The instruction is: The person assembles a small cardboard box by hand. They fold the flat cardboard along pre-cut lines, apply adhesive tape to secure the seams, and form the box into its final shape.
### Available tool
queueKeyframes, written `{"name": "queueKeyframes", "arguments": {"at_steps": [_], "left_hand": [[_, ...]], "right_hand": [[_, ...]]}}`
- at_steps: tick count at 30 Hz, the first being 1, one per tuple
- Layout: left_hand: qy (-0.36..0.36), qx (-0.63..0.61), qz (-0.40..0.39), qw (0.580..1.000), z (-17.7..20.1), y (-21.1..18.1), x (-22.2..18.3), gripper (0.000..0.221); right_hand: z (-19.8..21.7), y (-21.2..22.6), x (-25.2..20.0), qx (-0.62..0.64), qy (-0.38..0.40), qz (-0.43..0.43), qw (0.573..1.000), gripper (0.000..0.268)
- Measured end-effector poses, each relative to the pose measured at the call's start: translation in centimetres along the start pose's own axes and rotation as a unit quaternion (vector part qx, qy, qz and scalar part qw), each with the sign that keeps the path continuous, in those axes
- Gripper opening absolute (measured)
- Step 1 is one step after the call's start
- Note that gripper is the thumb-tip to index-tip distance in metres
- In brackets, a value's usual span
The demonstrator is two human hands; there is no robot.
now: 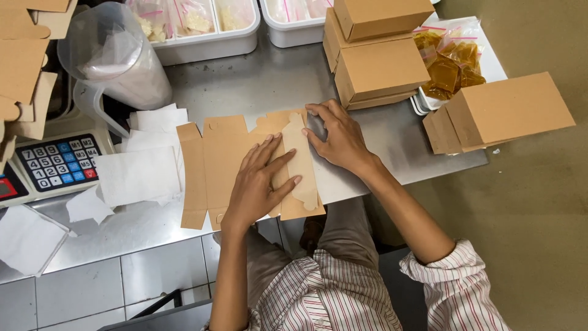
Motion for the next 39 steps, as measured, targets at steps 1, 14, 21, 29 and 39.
{"name": "queueKeyframes", "arguments": {"at_steps": [1, 14, 21, 29, 39], "left_hand": [[0.000, -0.001, 0.000, 1.000, 0.0, 0.1, 0.0, 0.051], [0.013, 0.009, -0.004, 1.000, 0.0, 0.1, -0.1, 0.052], [0.014, 0.017, -0.004, 1.000, 0.1, -0.1, -0.3, 0.050], [-0.007, 0.006, 0.006, 1.000, 1.8, -1.0, 1.0, 0.063], [0.081, 0.172, 0.015, 0.982, 9.6, -2.3, 4.1, 0.132]], "right_hand": [[0.3, 0.4, 0.0, 0.000, 0.001, 0.000, 1.000, 0.050], [4.2, 4.0, -2.9, 0.034, 0.123, 0.015, 0.992, 0.078], [5.0, 4.1, -4.4, 0.078, 0.150, 0.031, 0.985, 0.094], [2.8, 5.3, -3.1, 0.074, 0.082, -0.041, 0.993, 0.077], [7.4, 4.7, -2.9, 0.355, -0.024, 0.017, 0.934, 0.045]]}}
Point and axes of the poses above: each hand's wrist, its own x-axis towards the middle knuckle, its own z-axis out of the back of the hand, y = z × x, the point moved 2 cm from there along x, towards the middle knuckle, and after that the axes turned 4 degrees about -y, right-handed, at the moved point
